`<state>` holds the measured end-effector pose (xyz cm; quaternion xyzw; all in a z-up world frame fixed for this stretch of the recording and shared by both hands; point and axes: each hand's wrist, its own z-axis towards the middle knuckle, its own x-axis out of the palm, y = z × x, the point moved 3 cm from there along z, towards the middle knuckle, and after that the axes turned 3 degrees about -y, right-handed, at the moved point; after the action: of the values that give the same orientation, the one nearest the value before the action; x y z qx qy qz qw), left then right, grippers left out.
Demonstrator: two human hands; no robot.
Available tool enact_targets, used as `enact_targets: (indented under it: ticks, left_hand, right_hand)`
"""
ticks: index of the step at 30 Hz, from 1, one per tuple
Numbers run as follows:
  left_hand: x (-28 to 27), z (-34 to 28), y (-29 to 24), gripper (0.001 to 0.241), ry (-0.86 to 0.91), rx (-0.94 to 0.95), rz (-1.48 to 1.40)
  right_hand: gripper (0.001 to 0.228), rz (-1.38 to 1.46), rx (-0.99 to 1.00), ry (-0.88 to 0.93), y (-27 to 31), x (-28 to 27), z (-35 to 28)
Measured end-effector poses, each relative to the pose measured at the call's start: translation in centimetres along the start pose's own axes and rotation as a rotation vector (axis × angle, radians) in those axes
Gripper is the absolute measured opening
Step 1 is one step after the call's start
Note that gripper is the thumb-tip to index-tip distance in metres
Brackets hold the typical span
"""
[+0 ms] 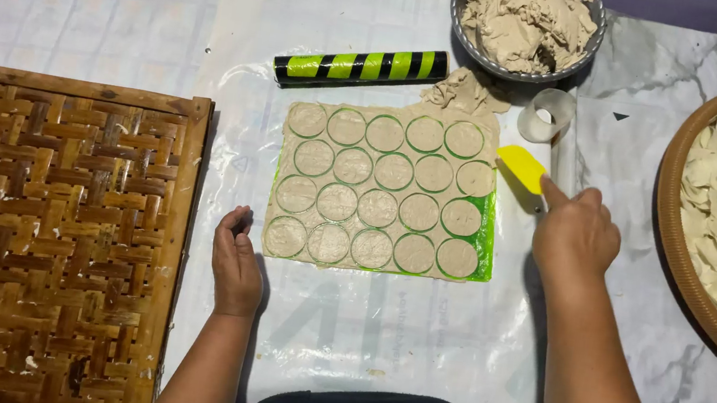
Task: The recorder uses a plastic scraper to lift individual circular dough pieces from a green plastic preparation sheet and carefully arranges them onto a woven bamboo mat for further processing.
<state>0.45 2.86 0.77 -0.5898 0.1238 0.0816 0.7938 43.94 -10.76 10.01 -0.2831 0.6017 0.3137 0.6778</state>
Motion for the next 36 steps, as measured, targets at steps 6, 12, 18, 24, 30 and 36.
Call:
enact_targets:
  ticks: [6, 12, 18, 24, 30, 36]
  left_hand:
    - [0.0, 0.0, -0.1, 0.049, 0.001, 0.017, 0.009]
    - [-0.1, 0.0, -0.4, 0.049, -0.009, 0.019, 0.014]
    - [-0.1, 0.0, -0.1, 0.049, -0.017, 0.013, 0.006]
    - [-0.1, 0.1, -0.5, 0.05, -0.007, 0.016, -0.013]
    - [-0.2, 0.1, -0.5, 0.049, -0.01, 0.015, -0.009]
    - [-0.1, 0.0, -0.1, 0.047, -0.015, 0.014, -0.026]
  right_hand:
    - [0.045, -0.004, 0.009, -0.083, -0.8, 4.0, -1.9]
    - [0.043, -0.005, -0.024, -0.099, 0.4, 4.2, -1.4]
    - [0.045, 0.047, -0.033, -0.109, 1.4, 4.4, 1.4]
    - [0.042, 0.15, -0.018, -0.152, 4.4, 2.9, 6.1]
    - [0.043, 0.291, -0.072, -0.073, 9.3, 3.0, 11.6]
    - [0.02, 0.845, 0.137, 0.392, 8.1, 12.0, 17.0]
